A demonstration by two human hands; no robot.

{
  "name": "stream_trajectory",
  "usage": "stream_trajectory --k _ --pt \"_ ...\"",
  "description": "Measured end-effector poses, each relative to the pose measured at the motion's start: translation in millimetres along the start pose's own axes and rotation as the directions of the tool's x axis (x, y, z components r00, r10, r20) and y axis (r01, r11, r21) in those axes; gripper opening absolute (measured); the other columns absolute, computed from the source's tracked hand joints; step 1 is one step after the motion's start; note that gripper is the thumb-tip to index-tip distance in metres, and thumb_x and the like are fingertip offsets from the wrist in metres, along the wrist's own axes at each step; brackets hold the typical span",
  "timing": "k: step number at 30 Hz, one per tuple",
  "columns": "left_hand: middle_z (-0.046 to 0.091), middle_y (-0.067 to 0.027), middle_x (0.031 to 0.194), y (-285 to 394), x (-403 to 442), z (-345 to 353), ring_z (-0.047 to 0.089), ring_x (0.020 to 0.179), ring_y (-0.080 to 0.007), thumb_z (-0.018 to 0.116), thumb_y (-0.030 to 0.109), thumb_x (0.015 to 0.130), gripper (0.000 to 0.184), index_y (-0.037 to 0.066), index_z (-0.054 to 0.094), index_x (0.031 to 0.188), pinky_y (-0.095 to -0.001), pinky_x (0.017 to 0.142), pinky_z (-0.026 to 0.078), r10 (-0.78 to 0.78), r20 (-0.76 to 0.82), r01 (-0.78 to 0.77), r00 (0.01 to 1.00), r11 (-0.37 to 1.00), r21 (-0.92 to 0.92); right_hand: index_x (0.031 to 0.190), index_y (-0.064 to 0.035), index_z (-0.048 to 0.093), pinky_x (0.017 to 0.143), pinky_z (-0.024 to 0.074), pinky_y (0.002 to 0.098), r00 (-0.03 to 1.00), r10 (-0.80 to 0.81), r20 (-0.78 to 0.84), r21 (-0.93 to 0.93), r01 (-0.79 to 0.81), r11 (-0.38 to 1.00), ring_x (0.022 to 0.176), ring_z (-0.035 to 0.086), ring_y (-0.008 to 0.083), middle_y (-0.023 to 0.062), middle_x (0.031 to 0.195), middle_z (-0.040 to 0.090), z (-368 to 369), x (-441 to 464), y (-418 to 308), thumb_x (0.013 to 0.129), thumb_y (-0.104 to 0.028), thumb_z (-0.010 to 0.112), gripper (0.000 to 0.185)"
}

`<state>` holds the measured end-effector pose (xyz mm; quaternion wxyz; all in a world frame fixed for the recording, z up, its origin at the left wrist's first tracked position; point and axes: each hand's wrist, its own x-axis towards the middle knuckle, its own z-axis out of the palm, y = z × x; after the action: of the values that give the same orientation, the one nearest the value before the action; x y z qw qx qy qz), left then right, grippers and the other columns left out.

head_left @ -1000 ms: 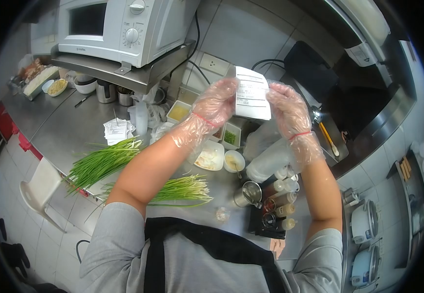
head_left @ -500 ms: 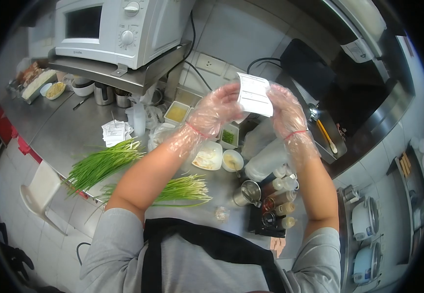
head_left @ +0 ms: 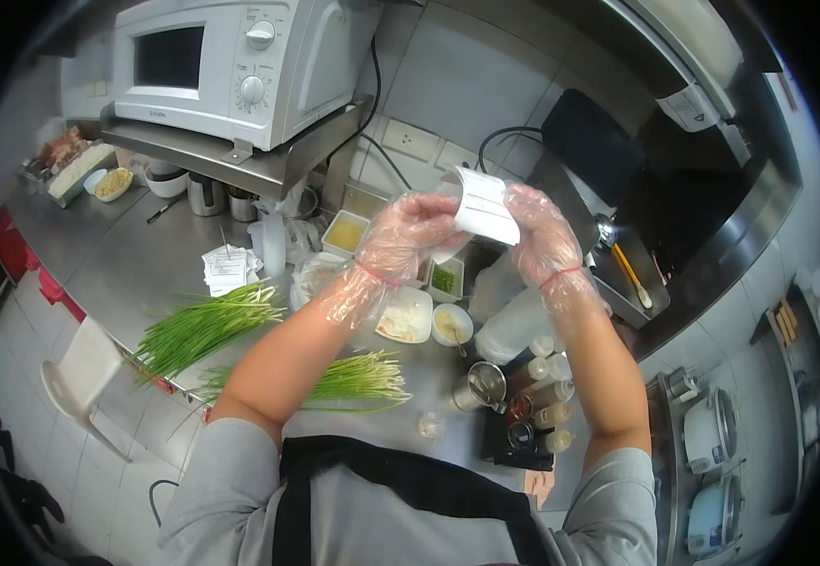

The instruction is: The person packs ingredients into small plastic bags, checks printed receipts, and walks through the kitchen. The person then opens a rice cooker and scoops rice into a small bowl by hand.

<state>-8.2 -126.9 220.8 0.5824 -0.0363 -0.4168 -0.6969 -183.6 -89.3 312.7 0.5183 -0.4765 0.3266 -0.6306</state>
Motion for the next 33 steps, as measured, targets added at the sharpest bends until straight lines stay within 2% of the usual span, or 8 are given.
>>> stream_trajectory --k 4,10,13,19,22,25,28,33 --pt "0.061 -0.0095 0.1 0.6 -0.7 -9.3 0.064 0.09 -0.0185 0.063 -0.005 0.082 0.022 0.007 0.055 0.097 -0.0287 0.076 0.056 0.052 -0.007 -0.051 0.999 0.998 0.049 0.109 0.0039 0.048 0.092 0.0467 0.0335 0.999 0.026 0.02 0.02 -0.027 0.999 0.102 0.057 0.0237 0.0146 0.105 0.055 -2.7 2.4 6.9 0.083 0.007 0.056 0.028" --pt "0.057 -0.0065 0.098 8.3 -1.2 -16.0 0.061 0.089 -0.0172 0.061 -0.004 0.083 0.024 0.011 0.052 0.1 -0.0323 0.078 0.055 0.105 0.041 -0.104 0.994 0.994 -0.012 0.114 0.0023 0.046 0.091 0.0483 0.034 0.998 0.043 0.052 -0.028 -0.041 0.999 0.099 0.058 0.0236 0.0159 0.104 0.055 1.1 -3.4 9.5 0.082 0.007 0.057 0.034" --pt "0.056 -0.0081 0.102 11.8 -5.9 -14.0 0.06 0.094 -0.0181 0.063 -0.003 0.082 0.03 0.011 0.05 0.106 -0.0344 0.079 0.055 0.069 -0.051 -0.064 0.996 0.994 0.09 0.113 0.0021 0.046 0.089 0.0489 0.0325 0.997 -0.007 0.074 -0.079 0.012 0.997 0.098 0.058 0.0222 0.016 0.104 0.055 -3.1 -1.2 9.7 0.082 0.006 0.058 0.034" --pt "0.056 -0.0079 0.104 17.0 -15.6 4.7 0.059 0.088 -0.0154 0.066 -0.001 0.079 0.052 0.012 0.039 0.121 -0.031 0.077 0.053 0.022 -0.028 -0.019 0.999 0.995 0.093 0.108 0.0025 0.048 0.089 0.0498 0.0306 0.992 -0.052 0.112 -0.082 0.061 0.995 0.098 0.058 0.0205 0.0157 0.106 0.055 4.4 -0.3 12.1 0.083 0.004 0.059 0.028" --pt "0.058 -0.0077 0.102 15.5 -13.7 -4.1 0.06 0.088 -0.0153 0.067 -0.001 0.08 0.048 0.012 0.044 0.119 -0.0305 0.074 0.053 0.025 -0.004 -0.025 1.0 0.999 0.039 0.107 0.0027 0.049 0.089 0.0498 0.0309 0.992 -0.04 0.118 -0.078 0.049 0.996 0.098 0.058 0.0206 0.0155 0.106 0.055 9.1 -1.1 11.6 0.084 0.004 0.058 0.025" --pt "0.061 -0.0063 0.097 12.7 -9.6 -6.6 0.06 0.086 -0.0141 0.066 0.004 0.083 0.034 0.011 0.051 0.112 -0.029 0.071 0.052 0.13 0.026 -0.128 0.991 0.99 -0.056 0.105 0.0028 0.051 0.089 0.0499 0.0309 0.99 -0.02 0.139 -0.075 0.031 0.997 0.098 0.058 0.0205 0.0152 0.105 0.056 9.7 -1.7 14.2 0.084 0.003 0.058 0.022" --pt "0.062 -0.0055 0.094 18.6 -11.3 2.8 0.061 0.082 -0.0132 0.064 0.011 0.086 0.017 0.009 0.058 0.102 -0.0269 0.07 0.051 0.119 -0.103 -0.119 0.988 0.993 0.004 0.101 0.0026 0.054 0.088 0.0498 0.0304 0.986 -0.042 0.159 -0.074 0.054 0.996 0.097 0.059 0.0203 0.0144 0.104 0.058 12.1 -3.6 14.2 0.084 0.003 0.058 0.017" --pt "0.063 -0.0047 0.096 38.1 -16.4 8.8 0.063 0.083 -0.0139 0.061 0.017 0.089 0.019 0.003 0.061 0.102 -0.0271 0.072 0.052 0.208 -0.101 -0.129 0.973 0.849 0.512 0.096 0.0021 0.057 0.087 0.0492 0.0298 0.977 -0.146 0.157 -0.116 0.165 0.979 0.096 0.059 0.0199 0.0131 0.103 0.059 12.2 -7.5 14.1 0.085 0.004 0.057 0.012"
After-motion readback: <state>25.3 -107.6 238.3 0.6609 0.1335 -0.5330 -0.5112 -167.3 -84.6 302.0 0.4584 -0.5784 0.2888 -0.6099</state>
